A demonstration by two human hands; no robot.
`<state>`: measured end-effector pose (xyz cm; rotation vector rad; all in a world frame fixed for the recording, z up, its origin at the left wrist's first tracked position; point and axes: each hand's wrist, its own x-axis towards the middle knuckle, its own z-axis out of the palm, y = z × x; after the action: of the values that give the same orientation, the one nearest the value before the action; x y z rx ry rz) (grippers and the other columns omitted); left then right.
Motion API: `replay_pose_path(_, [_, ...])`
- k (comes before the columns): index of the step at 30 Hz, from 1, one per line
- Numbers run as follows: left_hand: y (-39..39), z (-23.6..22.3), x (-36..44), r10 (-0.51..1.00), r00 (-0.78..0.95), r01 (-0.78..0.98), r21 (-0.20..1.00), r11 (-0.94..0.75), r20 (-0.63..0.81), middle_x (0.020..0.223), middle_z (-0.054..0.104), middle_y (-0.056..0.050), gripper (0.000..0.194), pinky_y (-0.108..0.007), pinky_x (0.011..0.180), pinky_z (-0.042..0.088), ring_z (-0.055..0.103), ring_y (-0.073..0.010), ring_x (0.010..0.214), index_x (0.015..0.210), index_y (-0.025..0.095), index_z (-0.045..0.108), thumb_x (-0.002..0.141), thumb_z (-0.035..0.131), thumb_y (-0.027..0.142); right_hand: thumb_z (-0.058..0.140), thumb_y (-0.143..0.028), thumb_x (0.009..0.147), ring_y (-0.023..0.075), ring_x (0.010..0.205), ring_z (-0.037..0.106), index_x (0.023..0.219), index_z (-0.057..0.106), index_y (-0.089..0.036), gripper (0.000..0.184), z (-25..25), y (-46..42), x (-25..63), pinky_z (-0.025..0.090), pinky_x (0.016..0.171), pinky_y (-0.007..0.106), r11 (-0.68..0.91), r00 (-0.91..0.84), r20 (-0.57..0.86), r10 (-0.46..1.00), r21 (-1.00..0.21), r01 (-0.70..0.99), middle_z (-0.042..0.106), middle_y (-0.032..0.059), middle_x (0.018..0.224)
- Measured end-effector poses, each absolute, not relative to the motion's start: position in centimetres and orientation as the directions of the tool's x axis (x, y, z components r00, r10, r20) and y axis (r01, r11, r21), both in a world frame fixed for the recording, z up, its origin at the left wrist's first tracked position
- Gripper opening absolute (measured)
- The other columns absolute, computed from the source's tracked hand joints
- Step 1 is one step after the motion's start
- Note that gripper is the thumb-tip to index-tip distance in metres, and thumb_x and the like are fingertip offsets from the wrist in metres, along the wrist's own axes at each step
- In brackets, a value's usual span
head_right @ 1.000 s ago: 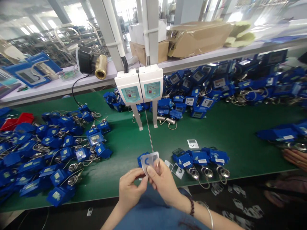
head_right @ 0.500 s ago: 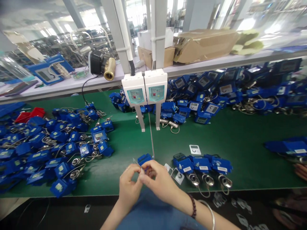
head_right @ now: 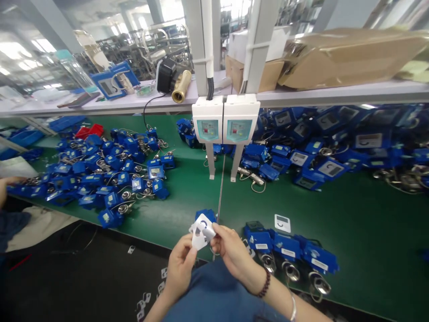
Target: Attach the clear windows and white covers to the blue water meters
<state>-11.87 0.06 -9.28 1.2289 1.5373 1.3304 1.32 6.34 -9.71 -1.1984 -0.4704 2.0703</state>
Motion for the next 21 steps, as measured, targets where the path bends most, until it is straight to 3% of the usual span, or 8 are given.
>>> replay_pose_path(2, [-0.9,-9.7,-12.0,0.948,-0.312,0.091,0.991,0.1,-0.067,0.094,0.069,-0.01,0.02,-0.028,0.071,0.05,0.064,-0.0192,0.082,0.063,0.017,0.055,0.078,0.055,0.03,0.078,-0.051,0.059,0.0085,0.045,0.045,0.065,0.06,-0.015,0.041,-10.4,6.1,1.4,0.039,0.044,0.02,-0.679,-0.341,-0.59,0.732,-0.671,-0.297,0.052,-0.0033,0.05])
replay_pose_path(4, [-1.7,-9.9,-12.1,0.922,-0.357,0.014,0.986,0.168,-0.153,0.094,0.069,-0.01,0.023,-0.028,0.072,0.05,0.063,-0.0199,0.083,0.064,0.016,0.055,0.076,0.058,0.035,0.07,-0.054,0.069,0.0111,0.049,0.045,0.058,0.057,-0.017,0.041,-10.9,5.7,1.5,0.039,0.047,0.023,-0.517,-0.336,-0.459,0.822,-0.849,-0.107,0.05,-0.0017,0.051])
replay_pose_path(6, [-2.2,-10.1,-12.0,0.888,-0.413,-0.03,0.978,0.209,-0.202,0.08,0.066,-0.005,0.026,-0.026,0.068,0.049,0.061,-0.0168,0.073,0.065,0.016,0.054,0.075,0.06,0.04,0.058,-0.049,0.082,0.0143,0.056,0.048,0.054,0.056,-0.018,0.042,-11.1,5.4,1.7,0.04,0.053,0.027,-0.13,-0.391,-0.171,0.904,-0.983,0.128,0.052,0.0016,0.057])
replay_pose_path(7, [-2.3,-10.1,-11.9,0.868,-0.445,-0.044,0.973,0.225,-0.22,0.071,0.063,-0.002,0.028,-0.024,0.063,0.048,0.058,-0.0141,0.066,0.065,0.017,0.052,0.075,0.061,0.041,0.053,-0.044,0.087,0.0157,0.06,0.049,0.055,0.057,-0.019,0.041,-11.1,5.3,1.8,0.041,0.057,0.028,0.093,-0.457,-0.012,0.889,-0.974,0.206,0.055,0.0034,0.06])
replay_pose_path(9, [-2.2,-10.2,-11.5,0.822,-0.508,-0.087,0.965,0.248,-0.257,0.059,0.051,0.005,0.03,-0.02,0.054,0.042,0.048,-0.0091,0.054,0.066,0.017,0.05,0.075,0.062,0.043,0.043,-0.035,0.093,0.0174,0.067,0.051,0.066,0.063,-0.019,0.038,-11.1,5.2,1.9,0.04,0.062,0.03,0.447,-0.602,0.219,0.768,-0.857,0.258,0.059,0.0068,0.069])
replay_pose_path(12, [-1.5,-10.0,-11.1,0.755,-0.549,-0.301,0.928,0.222,-0.359,0.055,0.045,0.008,0.031,-0.018,0.049,0.036,0.044,-0.0064,0.049,0.068,0.018,0.046,0.072,0.064,0.043,0.033,-0.028,0.097,0.0176,0.067,0.049,0.074,0.064,-0.019,0.039,-11.0,5.3,2.0,0.036,0.061,0.03,0.696,-0.737,0.334,0.588,-0.673,0.25,0.061,0.0083,0.071])
replay_pose_path(16, [-0.4,-9.4,-11.6,0.685,-0.476,-0.657,0.741,0.141,-0.552,0.053,0.046,0.009,0.037,-0.016,0.047,0.036,0.045,-0.0052,0.048,0.067,0.02,0.041,0.06,0.073,0.036,0.032,-0.021,0.098,0.0166,0.062,0.045,0.072,0.062,-0.018,0.039,-10.8,5.7,2.1,0.032,0.057,0.029,0.813,-0.766,0.406,0.498,-0.527,0.25,0.059,0.0073,0.067])
replay_pose_path(21, [-0.4,-8.8,-12.1,0.655,-0.427,-0.713,0.678,0.179,-0.623,0.057,0.05,0.007,0.037,-0.015,0.047,0.038,0.046,-0.0038,0.049,0.068,0.017,0.045,0.055,0.077,0.03,0.035,-0.018,0.096,0.0158,0.058,0.043,0.068,0.061,-0.017,0.038,-11.4,5.5,2.2,0.027,0.053,0.03,0.877,-0.772,0.448,0.45,-0.383,0.289,0.057,0.0055,0.061])
